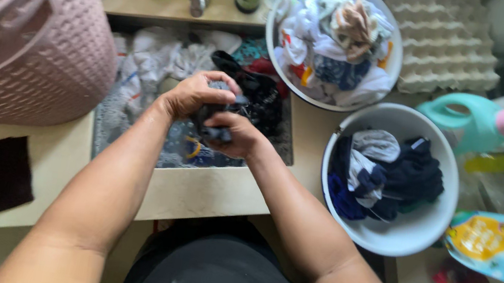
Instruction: The person hand-washes various small clothing items in a sink filled with soapy water. They scrub and rinse items one by one, including socks and underwear, and place the cleaned items into a white bowl on the counter.
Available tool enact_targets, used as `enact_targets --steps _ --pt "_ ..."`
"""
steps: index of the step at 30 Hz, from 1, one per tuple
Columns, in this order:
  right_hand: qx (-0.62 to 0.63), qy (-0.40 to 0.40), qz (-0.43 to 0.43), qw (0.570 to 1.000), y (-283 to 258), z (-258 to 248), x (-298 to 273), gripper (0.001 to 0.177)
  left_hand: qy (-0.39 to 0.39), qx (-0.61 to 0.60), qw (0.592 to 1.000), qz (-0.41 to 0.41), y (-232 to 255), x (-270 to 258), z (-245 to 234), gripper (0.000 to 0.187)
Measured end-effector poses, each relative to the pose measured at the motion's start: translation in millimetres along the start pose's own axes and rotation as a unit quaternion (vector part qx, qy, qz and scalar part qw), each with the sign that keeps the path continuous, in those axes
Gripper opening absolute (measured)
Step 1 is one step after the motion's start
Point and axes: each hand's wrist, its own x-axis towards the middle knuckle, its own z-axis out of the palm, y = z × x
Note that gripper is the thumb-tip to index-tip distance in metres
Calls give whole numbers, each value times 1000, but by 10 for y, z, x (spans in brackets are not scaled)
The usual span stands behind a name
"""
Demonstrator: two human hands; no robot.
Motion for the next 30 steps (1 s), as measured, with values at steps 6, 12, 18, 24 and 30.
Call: enact_targets --steps 6,12,18,24,30 --pt "-268 168 -97 944 110 -154 220 18 238 362 901 -7 -355 263 185 30" --pt "-610 332 -230 681 276 -171 250 44 343 445 826 -52 -578 306 497 17" --pt "-685 349 -152 622 -48 44 -357 49 337 444 826 81 -488 174 807 21" --pt "-774 297 -511 226 -790 -514 -2022 52 249 354 898 74 143 -802 276 41" --pt "-776 498 -210 325 -919 -633 -3181 87 388 576 719 -8 -211 -2445 -770 34"
